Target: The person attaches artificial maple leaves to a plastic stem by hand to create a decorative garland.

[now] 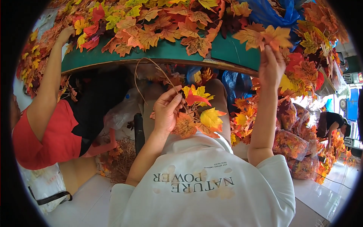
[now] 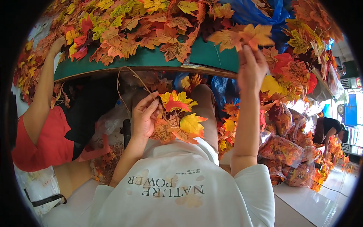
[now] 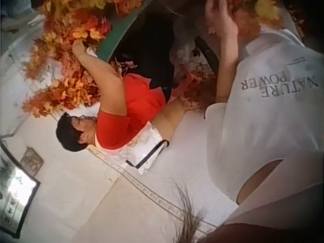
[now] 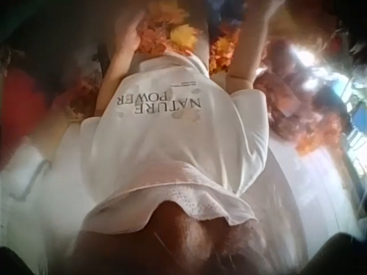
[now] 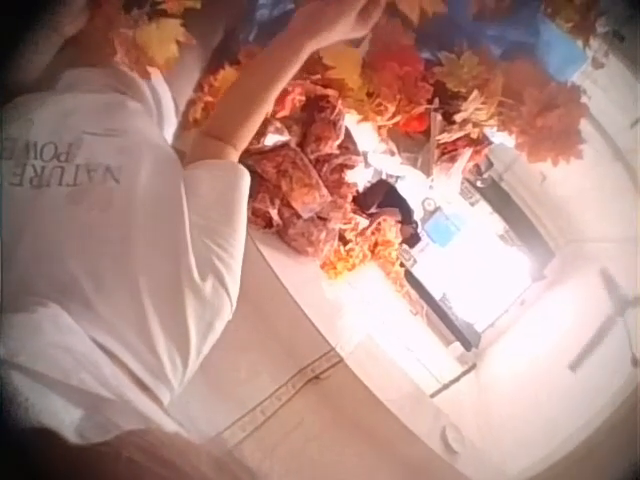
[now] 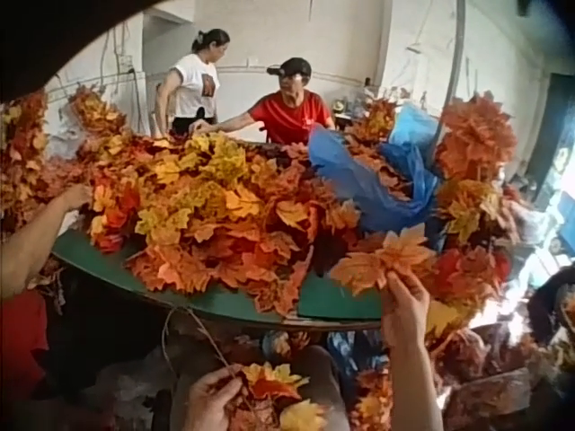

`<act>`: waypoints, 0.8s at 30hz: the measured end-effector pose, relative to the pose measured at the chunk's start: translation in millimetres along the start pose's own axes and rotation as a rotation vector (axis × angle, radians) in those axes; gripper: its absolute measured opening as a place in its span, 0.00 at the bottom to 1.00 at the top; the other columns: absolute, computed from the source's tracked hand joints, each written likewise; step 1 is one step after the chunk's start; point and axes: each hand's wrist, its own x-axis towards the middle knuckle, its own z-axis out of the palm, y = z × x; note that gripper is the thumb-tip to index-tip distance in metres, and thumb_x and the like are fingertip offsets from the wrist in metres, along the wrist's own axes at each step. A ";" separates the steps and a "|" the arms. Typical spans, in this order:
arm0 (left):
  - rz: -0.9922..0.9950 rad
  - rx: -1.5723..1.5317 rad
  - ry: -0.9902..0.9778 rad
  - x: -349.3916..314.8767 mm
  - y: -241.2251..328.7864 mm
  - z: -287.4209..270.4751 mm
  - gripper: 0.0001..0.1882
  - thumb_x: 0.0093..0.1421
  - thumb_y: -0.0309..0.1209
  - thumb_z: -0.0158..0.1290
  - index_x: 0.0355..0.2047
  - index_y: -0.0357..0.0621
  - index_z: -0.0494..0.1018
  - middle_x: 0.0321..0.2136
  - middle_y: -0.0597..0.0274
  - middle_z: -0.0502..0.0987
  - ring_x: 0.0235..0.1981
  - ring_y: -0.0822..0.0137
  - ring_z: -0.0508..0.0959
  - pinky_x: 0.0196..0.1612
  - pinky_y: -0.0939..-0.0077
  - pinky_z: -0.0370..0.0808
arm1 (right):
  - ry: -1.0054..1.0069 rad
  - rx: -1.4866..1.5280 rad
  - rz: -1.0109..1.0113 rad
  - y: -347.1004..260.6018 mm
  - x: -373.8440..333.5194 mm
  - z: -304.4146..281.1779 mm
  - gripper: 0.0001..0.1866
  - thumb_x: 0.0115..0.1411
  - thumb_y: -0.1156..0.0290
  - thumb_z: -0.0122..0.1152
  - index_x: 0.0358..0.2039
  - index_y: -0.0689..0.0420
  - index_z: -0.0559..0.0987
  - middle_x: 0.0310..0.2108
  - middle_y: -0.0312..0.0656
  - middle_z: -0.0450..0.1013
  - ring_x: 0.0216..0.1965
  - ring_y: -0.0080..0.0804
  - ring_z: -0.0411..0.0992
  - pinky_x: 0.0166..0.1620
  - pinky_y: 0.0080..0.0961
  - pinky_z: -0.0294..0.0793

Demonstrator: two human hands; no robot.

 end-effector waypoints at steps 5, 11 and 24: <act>0.096 0.054 -0.035 -7.1 7.0 14.0 0.14 0.57 0.21 0.53 0.45 0.38 0.71 0.30 0.66 0.74 0.29 0.76 0.75 0.32 0.85 0.71 | -0.200 0.170 0.605 41.6 -113.4 56.7 0.17 0.57 0.78 0.57 0.48 0.61 0.73 0.43 0.40 0.74 0.40 0.26 0.73 0.43 0.22 0.75; 0.144 0.059 0.005 -8.9 9.3 16.7 0.11 0.56 0.21 0.54 0.40 0.38 0.72 0.32 0.65 0.75 0.28 0.76 0.75 0.32 0.83 0.72 | -0.494 -0.064 0.604 70.9 -162.2 57.1 0.17 0.56 0.76 0.61 0.46 0.63 0.73 0.36 0.37 0.73 0.34 0.23 0.73 0.36 0.16 0.73; 0.080 0.052 -0.016 -10.8 10.7 22.2 0.19 0.54 0.18 0.53 0.48 0.35 0.69 0.27 0.65 0.74 0.26 0.76 0.74 0.31 0.85 0.71 | -0.254 0.305 0.865 76.8 -163.7 48.1 0.11 0.56 0.76 0.61 0.40 0.58 0.76 0.34 0.36 0.75 0.33 0.23 0.74 0.37 0.20 0.78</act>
